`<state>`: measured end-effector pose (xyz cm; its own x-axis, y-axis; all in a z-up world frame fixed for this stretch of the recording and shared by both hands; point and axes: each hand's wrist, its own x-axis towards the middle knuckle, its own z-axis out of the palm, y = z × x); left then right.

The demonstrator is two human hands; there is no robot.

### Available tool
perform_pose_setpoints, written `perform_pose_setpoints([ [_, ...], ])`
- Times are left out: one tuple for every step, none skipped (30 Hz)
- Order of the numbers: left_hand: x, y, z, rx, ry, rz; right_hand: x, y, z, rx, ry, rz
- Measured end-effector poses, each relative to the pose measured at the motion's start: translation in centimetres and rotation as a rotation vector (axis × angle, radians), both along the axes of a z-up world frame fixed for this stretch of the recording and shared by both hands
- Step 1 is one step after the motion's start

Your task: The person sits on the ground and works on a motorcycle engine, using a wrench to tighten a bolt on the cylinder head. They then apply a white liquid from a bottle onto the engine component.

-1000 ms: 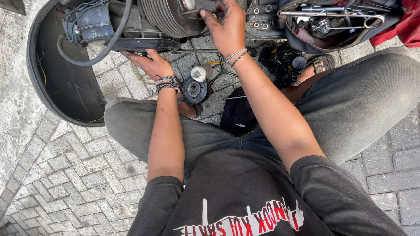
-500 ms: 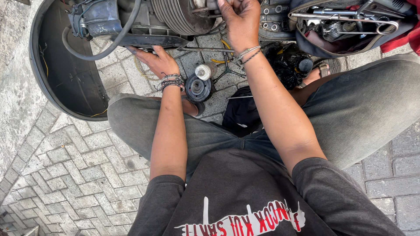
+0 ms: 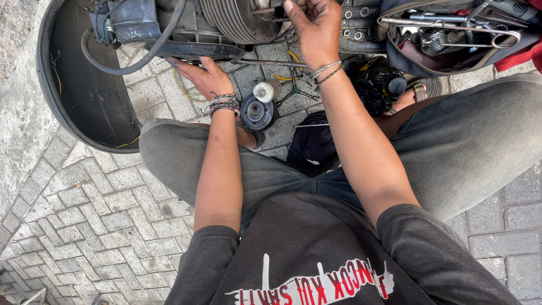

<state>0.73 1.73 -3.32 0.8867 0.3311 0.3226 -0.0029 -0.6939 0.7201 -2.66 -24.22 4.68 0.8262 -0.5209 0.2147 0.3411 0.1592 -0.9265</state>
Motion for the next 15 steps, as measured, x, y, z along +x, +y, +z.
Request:
perform_pose_setpoints([
  [-0.07,-0.07,0.14,0.005,0.009,0.004,-0.02,-0.01,0.04,-0.025,0.01,-0.006],
  [-0.06,-0.15,0.28,0.009,0.017,0.008,0.02,-0.03,0.08,-0.051,0.019,-0.012],
  [-0.08,-0.07,0.17,0.008,0.014,0.008,0.02,0.03,0.22,-0.052,0.017,-0.012],
  [-0.02,-0.04,0.07,0.011,0.005,0.007,0.07,0.04,0.38,-0.055,-0.005,-0.006],
  [0.04,-0.03,-0.02,0.014,-0.003,0.007,0.1,0.04,0.55,-0.057,-0.028,0.001],
  [0.01,-0.06,-0.02,0.012,-0.006,0.005,0.08,0.04,0.71,-0.06,-0.03,-0.002],
  [-0.03,-0.09,-0.01,0.004,0.003,-0.002,0.05,0.03,0.87,-0.078,-0.006,-0.021],
  [-0.05,-0.05,0.03,-0.003,0.01,-0.007,0.04,0.1,1.03,-0.095,0.017,-0.041],
  [-0.01,-0.12,0.05,-0.004,0.007,-0.009,0.14,0.08,1.0,-0.096,0.014,-0.042],
  [-0.04,-0.17,0.07,-0.011,0.0,-0.001,0.17,0.09,0.96,-0.116,0.04,-0.066],
  [-0.07,-0.21,0.08,-0.018,-0.007,0.007,0.2,0.1,0.91,-0.136,0.067,-0.09],
  [-0.02,-0.23,0.09,-0.019,-0.007,0.005,0.34,0.2,0.76,-0.137,0.067,-0.092],
  [0.02,-0.24,0.09,-0.008,-0.001,0.009,0.48,0.31,0.6,-0.092,0.059,-0.091],
  [0.06,-0.14,0.13,0.005,0.005,0.015,0.64,0.52,0.44,-0.046,0.05,-0.089],
  [0.03,-0.14,0.08,0.006,0.005,0.015,0.72,0.69,0.6,-0.046,0.05,-0.089],
])
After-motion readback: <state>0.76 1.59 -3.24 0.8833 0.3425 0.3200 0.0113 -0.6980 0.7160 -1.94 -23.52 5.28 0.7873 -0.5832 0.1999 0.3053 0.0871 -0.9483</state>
